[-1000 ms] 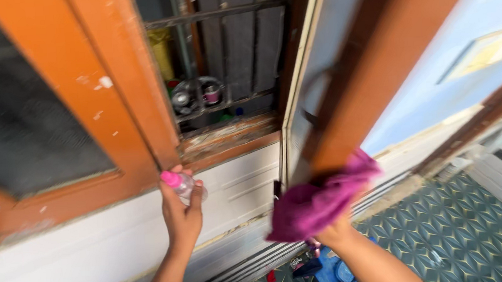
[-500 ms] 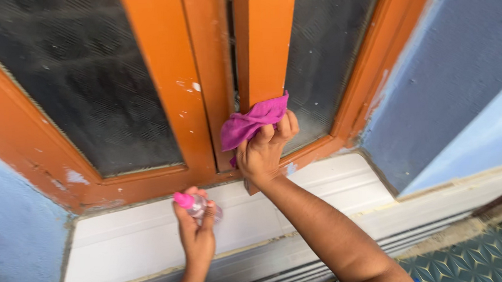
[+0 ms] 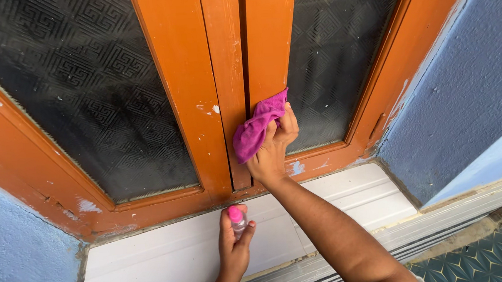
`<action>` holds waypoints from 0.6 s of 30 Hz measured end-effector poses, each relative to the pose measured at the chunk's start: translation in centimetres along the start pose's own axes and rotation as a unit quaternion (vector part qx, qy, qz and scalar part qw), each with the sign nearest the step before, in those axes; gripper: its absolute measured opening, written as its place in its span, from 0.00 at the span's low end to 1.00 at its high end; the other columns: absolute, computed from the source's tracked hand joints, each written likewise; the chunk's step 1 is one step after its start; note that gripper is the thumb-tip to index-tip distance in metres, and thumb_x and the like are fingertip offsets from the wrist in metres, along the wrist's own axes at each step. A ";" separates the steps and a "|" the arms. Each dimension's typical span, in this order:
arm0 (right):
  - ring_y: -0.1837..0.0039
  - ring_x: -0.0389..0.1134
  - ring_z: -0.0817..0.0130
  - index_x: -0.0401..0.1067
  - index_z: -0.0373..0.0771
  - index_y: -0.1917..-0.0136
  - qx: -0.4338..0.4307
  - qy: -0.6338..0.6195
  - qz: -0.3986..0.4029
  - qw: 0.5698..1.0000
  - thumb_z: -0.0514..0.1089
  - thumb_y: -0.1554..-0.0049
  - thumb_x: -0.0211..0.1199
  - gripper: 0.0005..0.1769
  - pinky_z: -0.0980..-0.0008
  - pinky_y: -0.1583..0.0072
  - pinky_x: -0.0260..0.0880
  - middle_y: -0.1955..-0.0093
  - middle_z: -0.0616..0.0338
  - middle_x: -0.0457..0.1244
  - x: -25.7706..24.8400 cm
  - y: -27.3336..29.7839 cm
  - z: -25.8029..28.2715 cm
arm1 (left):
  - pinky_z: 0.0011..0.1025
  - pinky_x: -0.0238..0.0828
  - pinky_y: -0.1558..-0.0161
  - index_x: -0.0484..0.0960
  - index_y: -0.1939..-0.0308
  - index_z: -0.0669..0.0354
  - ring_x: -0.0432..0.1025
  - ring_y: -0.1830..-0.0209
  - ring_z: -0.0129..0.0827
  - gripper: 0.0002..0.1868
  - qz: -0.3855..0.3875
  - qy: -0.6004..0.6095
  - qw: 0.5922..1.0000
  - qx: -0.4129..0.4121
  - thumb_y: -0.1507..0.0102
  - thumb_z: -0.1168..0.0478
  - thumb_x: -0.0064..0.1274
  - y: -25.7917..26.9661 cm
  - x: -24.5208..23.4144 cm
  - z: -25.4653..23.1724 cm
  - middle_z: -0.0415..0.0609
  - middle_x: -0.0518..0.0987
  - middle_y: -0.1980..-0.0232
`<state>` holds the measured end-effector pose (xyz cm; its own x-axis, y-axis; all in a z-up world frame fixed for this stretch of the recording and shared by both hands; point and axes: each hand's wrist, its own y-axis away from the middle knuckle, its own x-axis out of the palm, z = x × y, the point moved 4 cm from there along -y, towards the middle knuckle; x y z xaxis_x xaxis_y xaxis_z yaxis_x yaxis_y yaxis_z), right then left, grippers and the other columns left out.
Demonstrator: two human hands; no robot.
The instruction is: The person cleans the glass panes of a wooden window using a pink cloth and a spray bottle. They wipe the glass surfaces and the wooden frame, then open the window to clean the interior side and handle.
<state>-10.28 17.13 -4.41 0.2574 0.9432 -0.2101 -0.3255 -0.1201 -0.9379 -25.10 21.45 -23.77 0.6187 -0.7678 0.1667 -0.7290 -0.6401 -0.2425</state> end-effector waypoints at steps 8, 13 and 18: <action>0.41 0.60 0.65 0.53 0.36 0.29 0.167 -0.336 0.016 0.927 0.47 0.39 0.60 0.30 0.65 0.42 0.66 0.36 0.52 0.54 -4.8 -0.5 -1.7 | 0.32 0.68 0.42 0.44 0.25 0.54 0.69 0.45 0.34 0.38 0.023 -0.043 0.978 0.205 0.32 0.70 0.52 -0.1 2.0 -4.7 0.53 0.72 0.43; 0.43 0.62 0.69 0.54 0.36 0.25 0.186 -0.492 0.056 0.848 0.43 0.34 0.55 0.27 0.68 0.42 0.67 0.40 0.57 0.60 -8.4 2.5 -2.0 | 0.30 0.72 0.65 0.39 0.27 0.52 0.70 0.65 0.31 0.41 0.011 -0.018 0.991 0.129 0.34 0.71 0.51 0.3 2.2 -7.2 0.54 0.73 0.45; 0.33 0.62 0.67 0.50 0.37 0.20 0.170 -0.450 0.142 0.865 0.40 0.34 0.51 0.31 0.66 0.33 0.66 0.33 0.56 0.59 -8.9 6.2 -4.6 | 0.31 0.75 0.54 0.36 0.21 0.53 0.72 0.56 0.32 0.46 -0.051 -0.046 0.982 0.177 0.37 0.74 0.44 -1.4 0.9 -14.0 0.58 0.69 0.40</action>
<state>-10.37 6.60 -9.65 -0.6395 0.7684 0.0245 -0.5481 -0.4334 -0.7154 -27.62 21.27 -9.85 0.7196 -0.6832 0.1244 -0.5237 -0.6515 -0.5489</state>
